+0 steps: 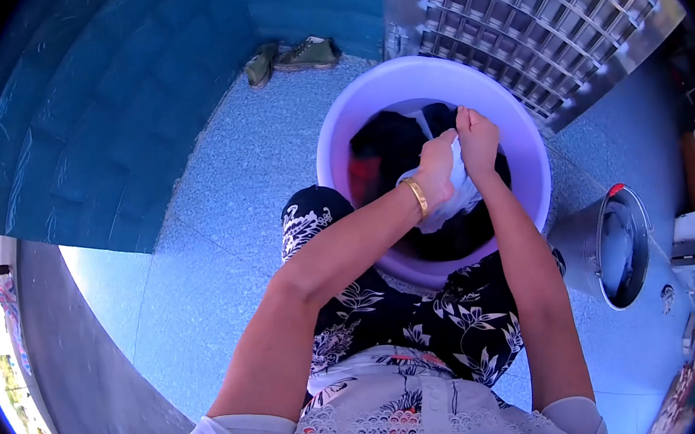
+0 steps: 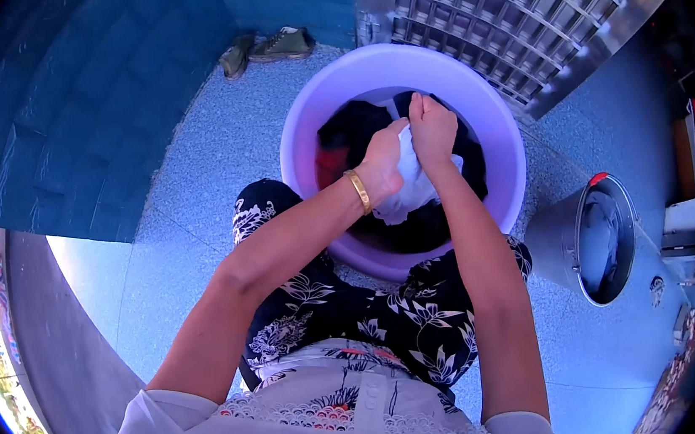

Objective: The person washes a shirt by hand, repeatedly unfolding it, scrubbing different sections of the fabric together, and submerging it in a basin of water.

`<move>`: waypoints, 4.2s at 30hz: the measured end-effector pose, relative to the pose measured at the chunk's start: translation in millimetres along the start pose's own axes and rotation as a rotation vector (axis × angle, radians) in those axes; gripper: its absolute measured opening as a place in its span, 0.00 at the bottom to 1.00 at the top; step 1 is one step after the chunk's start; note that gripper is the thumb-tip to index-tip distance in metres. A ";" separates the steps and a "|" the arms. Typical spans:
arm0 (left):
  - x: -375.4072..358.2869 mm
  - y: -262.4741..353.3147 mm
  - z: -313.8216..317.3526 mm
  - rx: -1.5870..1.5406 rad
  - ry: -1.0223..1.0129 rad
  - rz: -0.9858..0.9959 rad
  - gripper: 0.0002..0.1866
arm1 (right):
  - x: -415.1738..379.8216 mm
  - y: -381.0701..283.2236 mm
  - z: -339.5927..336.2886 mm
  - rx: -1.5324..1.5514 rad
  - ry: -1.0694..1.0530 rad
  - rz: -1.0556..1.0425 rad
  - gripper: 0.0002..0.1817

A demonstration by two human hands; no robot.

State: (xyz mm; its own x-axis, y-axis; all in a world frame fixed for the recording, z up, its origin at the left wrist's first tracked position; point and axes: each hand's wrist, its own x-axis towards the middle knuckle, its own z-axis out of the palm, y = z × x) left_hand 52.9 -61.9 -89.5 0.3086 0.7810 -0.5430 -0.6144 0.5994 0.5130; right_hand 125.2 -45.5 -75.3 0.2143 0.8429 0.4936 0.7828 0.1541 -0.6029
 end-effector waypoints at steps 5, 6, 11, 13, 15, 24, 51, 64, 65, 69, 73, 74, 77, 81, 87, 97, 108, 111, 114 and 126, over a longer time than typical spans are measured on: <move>26.3 26.0 -36.0 -0.020 -0.274 0.197 0.13 | -30.0 -68.3 -9.7 0.169 -0.028 -0.134 0.17; 30.4 29.7 -37.0 0.160 -0.218 0.404 0.15 | -39.3 -80.1 -15.5 0.193 -0.080 -0.254 0.17; -14.9 26.7 -4.2 -0.004 -0.238 -0.082 0.10 | -3.3 -23.6 -10.0 0.135 0.034 0.020 0.16; -14.4 25.6 -4.7 -0.030 -0.268 -0.102 0.10 | 0.0 -15.9 -10.5 0.078 0.046 0.085 0.16; -12.6 28.0 -3.8 -0.034 -0.277 -0.073 0.10 | -6.5 -26.0 -7.7 0.119 0.034 0.063 0.15; -19.8 31.4 0.3 -0.030 -0.319 -0.084 0.09 | 1.2 -23.7 -12.3 0.126 0.068 0.063 0.15; -17.9 27.4 -1.8 0.016 -0.342 -0.153 0.13 | -4.3 -17.2 -11.7 0.214 0.176 0.031 0.16; -10.6 25.8 -5.1 0.020 -0.311 -0.134 0.10 | -2.8 -11.7 -10.1 0.186 0.187 -0.028 0.14; -13.9 25.6 0.4 0.031 -0.338 -0.137 0.12 | 5.5 -0.2 -12.7 0.141 0.231 0.081 0.16; -40.0 44.7 21.1 0.095 -0.411 -0.128 0.17 | 21.6 1.8 -25.8 0.220 0.175 0.224 0.20; -33.7 47.1 17.7 0.994 -0.412 0.560 0.18 | 31.3 10.1 -41.3 1.028 0.001 0.754 0.21; -30.8 49.7 16.0 0.994 -0.411 0.566 0.18 | 30.1 9.1 -44.6 1.097 -0.056 0.781 0.21; -37.1 54.6 16.4 0.588 -0.383 0.445 0.09 | 24.6 3.2 -52.6 1.054 -0.269 0.558 0.17; -30.8 67.0 11.6 0.229 -0.442 0.489 0.08 | 20.3 -10.0 -75.2 0.693 -0.608 0.366 0.12; -36.9 73.3 17.7 0.009 -0.244 0.520 0.08 | 18.1 5.3 -62.1 0.812 -0.434 0.332 0.09; 20.7 61.3 -39.5 0.004 -0.937 0.181 0.12 | -42.5 -67.2 -29.4 0.442 -0.004 -0.396 0.16; 47.4 44.7 -48.9 0.217 -0.489 0.063 0.17 | -27.9 -45.5 -10.9 0.251 0.276 -0.093 0.13; 80.9 54.4 -81.8 0.310 -0.699 0.207 0.17 | -43.8 -63.7 -23.0 0.146 0.354 -0.381 0.14; 58.7 45.7 -59.9 0.373 -0.828 0.310 0.17 | -24.5 -32.7 -7.1 0.114 0.118 -0.107 0.15; 45.8 38.7 -48.4 0.350 -0.675 0.098 0.17 | -37.2 -46.7 -4.4 0.136 0.190 -0.162 0.11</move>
State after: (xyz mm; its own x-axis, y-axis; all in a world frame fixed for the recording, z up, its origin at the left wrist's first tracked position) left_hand 8.1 -11.4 -126.7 0.7099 0.7041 -0.0179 -0.4311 0.4544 0.7795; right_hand 83.3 -86.3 -62.7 0.2085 0.6916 0.6916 0.7328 0.3578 -0.5788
